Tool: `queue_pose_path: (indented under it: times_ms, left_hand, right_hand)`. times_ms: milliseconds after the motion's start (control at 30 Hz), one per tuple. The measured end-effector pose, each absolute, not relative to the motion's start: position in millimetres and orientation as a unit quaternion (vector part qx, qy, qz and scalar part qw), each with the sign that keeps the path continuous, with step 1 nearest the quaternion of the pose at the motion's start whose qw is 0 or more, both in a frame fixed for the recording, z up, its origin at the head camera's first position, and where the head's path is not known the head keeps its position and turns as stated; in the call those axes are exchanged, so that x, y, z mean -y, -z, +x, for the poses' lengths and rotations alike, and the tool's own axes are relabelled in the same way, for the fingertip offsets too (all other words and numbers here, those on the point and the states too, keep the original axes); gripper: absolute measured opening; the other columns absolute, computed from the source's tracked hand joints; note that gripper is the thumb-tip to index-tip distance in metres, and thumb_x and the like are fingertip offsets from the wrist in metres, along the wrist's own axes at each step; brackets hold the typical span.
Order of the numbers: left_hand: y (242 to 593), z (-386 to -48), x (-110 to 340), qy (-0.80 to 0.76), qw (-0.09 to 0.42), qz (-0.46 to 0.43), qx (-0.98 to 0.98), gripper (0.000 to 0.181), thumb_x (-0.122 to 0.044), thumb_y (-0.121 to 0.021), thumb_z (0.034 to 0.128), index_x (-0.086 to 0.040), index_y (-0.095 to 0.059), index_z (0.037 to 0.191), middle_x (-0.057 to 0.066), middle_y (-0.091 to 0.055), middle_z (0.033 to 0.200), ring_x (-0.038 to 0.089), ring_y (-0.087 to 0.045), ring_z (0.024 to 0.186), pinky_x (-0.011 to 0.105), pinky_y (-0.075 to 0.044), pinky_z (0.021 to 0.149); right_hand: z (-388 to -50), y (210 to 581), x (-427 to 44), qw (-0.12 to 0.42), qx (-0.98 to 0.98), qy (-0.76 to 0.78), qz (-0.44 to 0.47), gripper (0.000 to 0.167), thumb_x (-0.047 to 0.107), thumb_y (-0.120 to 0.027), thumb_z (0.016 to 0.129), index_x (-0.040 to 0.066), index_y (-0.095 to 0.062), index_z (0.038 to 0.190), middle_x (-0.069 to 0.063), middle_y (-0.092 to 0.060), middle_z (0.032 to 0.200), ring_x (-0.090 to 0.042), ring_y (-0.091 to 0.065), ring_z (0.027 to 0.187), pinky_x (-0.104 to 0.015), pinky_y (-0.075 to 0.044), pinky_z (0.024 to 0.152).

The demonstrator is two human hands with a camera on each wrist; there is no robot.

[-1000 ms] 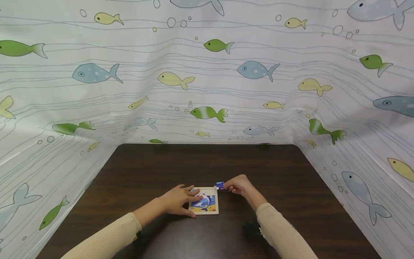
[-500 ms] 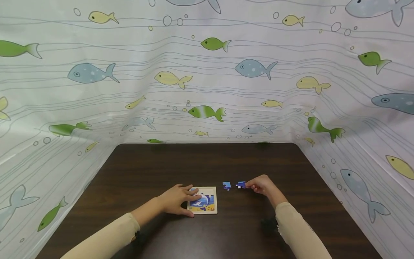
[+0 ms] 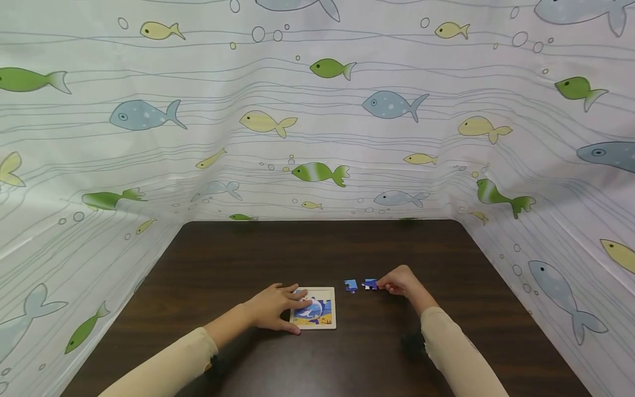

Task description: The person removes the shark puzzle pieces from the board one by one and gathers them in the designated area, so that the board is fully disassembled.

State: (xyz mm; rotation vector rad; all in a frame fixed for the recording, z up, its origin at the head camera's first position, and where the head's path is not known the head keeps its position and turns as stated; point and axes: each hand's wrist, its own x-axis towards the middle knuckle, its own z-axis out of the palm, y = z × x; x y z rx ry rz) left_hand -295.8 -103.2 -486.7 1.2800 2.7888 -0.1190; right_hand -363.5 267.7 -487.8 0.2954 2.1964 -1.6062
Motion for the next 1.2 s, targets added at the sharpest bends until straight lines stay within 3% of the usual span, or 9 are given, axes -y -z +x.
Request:
queue_pose_path:
  times_ms: [1200]
  left_hand:
    - [488.2,-294.4,104.5,0.024,0.027,0.422,-0.906,0.076,-0.075,-0.048,0.0822,-0.037,-0.037,0.147,-0.002,-0.035,0.155,0.027,-0.036,0.142,0.055,-0.038,0.104]
  right_hand:
    - [-370.0,480.2,-257.6,0.173,-0.848,0.488,0.117,0.006,-0.001,-0.074,0.079,-0.006,-0.074,0.079,0.0,-0.061,0.055,-0.002,-0.048,0.043,-0.015,-0.044,0.045]
